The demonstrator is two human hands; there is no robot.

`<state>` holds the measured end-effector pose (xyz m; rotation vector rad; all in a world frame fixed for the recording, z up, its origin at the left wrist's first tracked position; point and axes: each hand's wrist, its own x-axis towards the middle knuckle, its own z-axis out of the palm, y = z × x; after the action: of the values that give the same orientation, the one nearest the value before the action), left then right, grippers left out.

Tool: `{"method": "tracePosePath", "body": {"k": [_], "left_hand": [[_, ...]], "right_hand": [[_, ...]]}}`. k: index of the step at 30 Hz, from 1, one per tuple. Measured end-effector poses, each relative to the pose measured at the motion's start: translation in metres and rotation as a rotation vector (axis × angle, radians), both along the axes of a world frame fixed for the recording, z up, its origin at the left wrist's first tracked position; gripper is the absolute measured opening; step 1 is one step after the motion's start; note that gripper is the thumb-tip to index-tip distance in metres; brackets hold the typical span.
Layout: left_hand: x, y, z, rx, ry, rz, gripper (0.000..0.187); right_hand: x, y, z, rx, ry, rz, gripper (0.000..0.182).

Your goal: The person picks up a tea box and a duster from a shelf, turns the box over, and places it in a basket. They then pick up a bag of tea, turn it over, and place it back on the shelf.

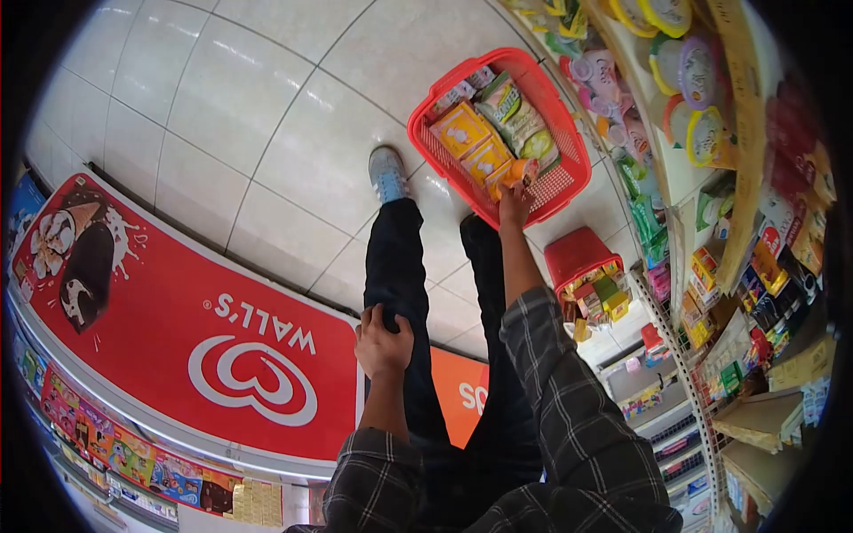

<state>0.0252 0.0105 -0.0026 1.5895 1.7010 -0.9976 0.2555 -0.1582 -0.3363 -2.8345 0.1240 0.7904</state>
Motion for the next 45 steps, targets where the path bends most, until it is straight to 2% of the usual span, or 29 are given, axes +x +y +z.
{"method": "tracePosePath", "body": {"k": [2, 3, 4, 5, 6, 7, 9, 12, 13, 14, 15, 16, 18, 20, 21, 23, 25, 26, 27, 29, 32, 33, 35, 38, 41, 42, 44, 45], "left_hand": [[0.003, 0.002, 0.002, 0.007, 0.008, -0.012, 0.044], [0.002, 0.001, 0.003, 0.009, 0.004, -0.015, 0.045], [0.001, 0.000, 0.003, 0.015, -0.004, -0.017, 0.045], [0.001, 0.002, 0.003, 0.021, -0.012, -0.016, 0.045], [0.004, 0.005, 0.003, 0.024, -0.019, -0.017, 0.045], [0.006, 0.008, 0.005, 0.022, -0.023, -0.017, 0.045], [0.006, 0.010, 0.008, 0.048, -0.041, -0.017, 0.045], [0.005, 0.011, 0.002, 0.123, -0.081, -0.016, 0.044], [0.006, 0.013, 0.001, 0.145, -0.087, -0.010, 0.044], [0.004, 0.015, 0.000, 0.165, -0.090, -0.005, 0.044], [-0.008, 0.009, -0.013, 0.223, -0.139, -0.074, 0.044], [-0.029, -0.004, -0.035, 0.283, -0.186, -0.143, 0.043], [-0.029, 0.004, -0.037, 0.352, -0.225, -0.132, 0.043], [0.002, 0.039, -0.012, 0.365, -0.223, 0.031, 0.043], [0.000, 0.037, -0.019, 0.395, -0.243, 0.000, 0.044], [-0.011, 0.030, -0.039, 0.452, -0.277, -0.058, 0.044], [0.000, 0.045, -0.030, 0.427, -0.266, 0.011, 0.043], [0.004, 0.047, -0.024, 0.449, -0.224, 0.015, 0.042], [0.028, 0.094, 0.023, 0.191, -0.170, 0.184, 0.041], [0.009, 0.065, -0.007, 0.360, -0.191, 0.097, 0.039], [0.009, 0.080, 0.007, 0.256, -0.159, 0.137, 0.038], [0.004, 0.075, 0.003, 0.279, -0.150, 0.123, 0.038], [0.002, 0.075, 0.001, 0.249, -0.119, 0.155, 0.038], [-0.005, 0.084, 0.006, 0.223, -0.178, 0.159, 0.039], [-0.008, 0.100, 0.012, 0.159, -0.196, 0.200, 0.039], [-0.011, 0.104, 0.013, 0.140, -0.197, 0.211, 0.039], [-0.019, 0.101, 0.008, 0.165, -0.220, 0.230, 0.038], [-0.022, 0.099, 0.008, 0.176, -0.230, 0.240, 0.038]], "right_hand": [[-0.010, 0.021, 0.040, 0.203, -0.112, -0.189, 0.065], [-0.007, 0.034, 0.062, 0.283, -0.093, -0.059, 0.060], [-0.003, 0.045, 0.077, 0.309, 0.022, -0.039, 0.059], [-0.016, 0.043, 0.065, 0.327, -0.071, -0.084, 0.057], [-0.015, 0.069, 0.093, 0.240, -0.111, -0.078, 0.054], [-0.012, 0.096, 0.121, 0.345, -0.085, -0.088, 0.045], [-0.012, 0.121, 0.122, 0.749, -0.063, -0.104, 0.041], [-0.002, 0.195, 0.162, 1.140, 0.145, -0.360, 0.041], [0.009, 0.214, 0.161, 1.057, 0.003, -0.078, 0.050], [0.015, 0.231, 0.161, 1.131, 0.034, -0.155, 0.053], [0.024, 0.264, 0.185, 1.207, 0.069, -0.233, 0.056], [0.036, 0.289, 0.198, 1.253, 0.051, -0.193, 0.058], [0.057, 0.335, 0.222, 1.343, 0.014, -0.107, 0.062], [0.072, 0.376, 0.252, 1.468, -0.090, -0.001, 0.062], [0.077, 0.393, 0.270, 1.527, -0.145, 0.056, 0.062], [0.084, 0.409, 0.294, 1.383, -0.243, 0.199, 0.066], [0.091, 0.423, 0.301, 1.192, -0.371, 0.364, 0.068], [0.094, 0.430, 0.300, 1.217, -0.333, 0.367, 0.065], [0.095, 0.437, 0.298, 1.123, -0.453, 0.428, 0.059], [0.103, 0.454, 0.304, 0.985, -0.495, 0.518, 0.055], [0.131, 0.478, 0.276, 0.988, -0.548, 0.561, 0.054], [0.143, 0.490, 0.269, 1.110, -0.517, 0.582, 0.052], [0.153, 0.507, 0.273, 1.187, -0.336, 0.468, 0.050], [0.174, 0.526, 0.273, 1.194, -0.498, 0.413, 0.051], [0.192, 0.540, 0.275, 1.310, -0.658, 0.381, 0.054], [0.203, 0.542, 0.273, 1.138, -0.661, 0.290, 0.059], [0.213, 0.543, 0.266, 0.917, -0.707, 0.358, 0.064], [0.208, 0.546, 0.268, 0.891, -0.725, 0.368, 0.063]]}}
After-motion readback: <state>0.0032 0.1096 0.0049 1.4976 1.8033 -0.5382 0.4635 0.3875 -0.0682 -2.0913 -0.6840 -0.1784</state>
